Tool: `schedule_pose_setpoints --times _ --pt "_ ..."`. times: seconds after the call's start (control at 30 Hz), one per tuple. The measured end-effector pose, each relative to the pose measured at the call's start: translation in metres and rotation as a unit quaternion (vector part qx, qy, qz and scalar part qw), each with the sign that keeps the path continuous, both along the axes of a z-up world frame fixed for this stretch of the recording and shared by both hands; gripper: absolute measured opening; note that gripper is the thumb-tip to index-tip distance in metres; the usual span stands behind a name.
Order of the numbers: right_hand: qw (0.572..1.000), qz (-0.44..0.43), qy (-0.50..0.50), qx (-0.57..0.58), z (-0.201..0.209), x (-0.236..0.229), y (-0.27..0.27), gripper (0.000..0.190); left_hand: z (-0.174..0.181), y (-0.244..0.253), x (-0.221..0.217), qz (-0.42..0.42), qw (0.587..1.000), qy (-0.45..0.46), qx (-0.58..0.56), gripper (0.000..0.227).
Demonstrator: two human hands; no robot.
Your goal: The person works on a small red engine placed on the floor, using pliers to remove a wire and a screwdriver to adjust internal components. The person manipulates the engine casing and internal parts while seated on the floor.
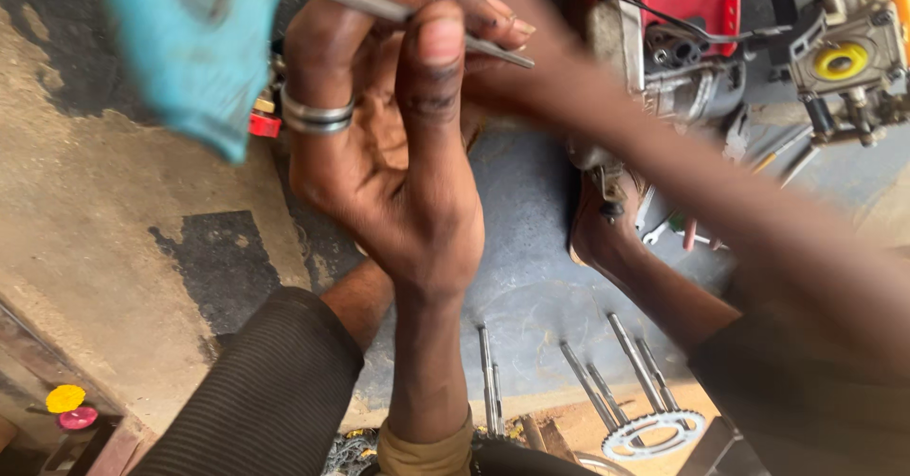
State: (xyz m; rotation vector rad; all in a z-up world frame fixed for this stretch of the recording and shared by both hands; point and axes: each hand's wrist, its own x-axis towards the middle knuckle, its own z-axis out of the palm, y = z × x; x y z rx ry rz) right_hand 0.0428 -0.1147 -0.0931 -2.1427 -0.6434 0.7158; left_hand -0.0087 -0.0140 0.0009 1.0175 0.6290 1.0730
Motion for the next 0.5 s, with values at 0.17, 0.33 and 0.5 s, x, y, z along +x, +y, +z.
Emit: schedule_pose_setpoints --times 0.17,0.33,0.5 --pt "0.824 -0.435 0.342 0.125 -0.047 -0.001 -0.14 0.04 -0.012 -0.005 0.003 -0.088 0.989 0.071 0.092 0.007" --pt "0.803 -0.427 0.405 0.097 -0.054 -0.001 -0.156 0.034 -0.011 -0.035 0.041 -0.188 0.932 0.192 0.244 0.024" --pt "0.82 -0.415 0.394 0.02 -0.037 -0.004 -0.152 0.026 -0.03 -0.065 0.073 -0.234 0.907 0.197 0.29 0.025"
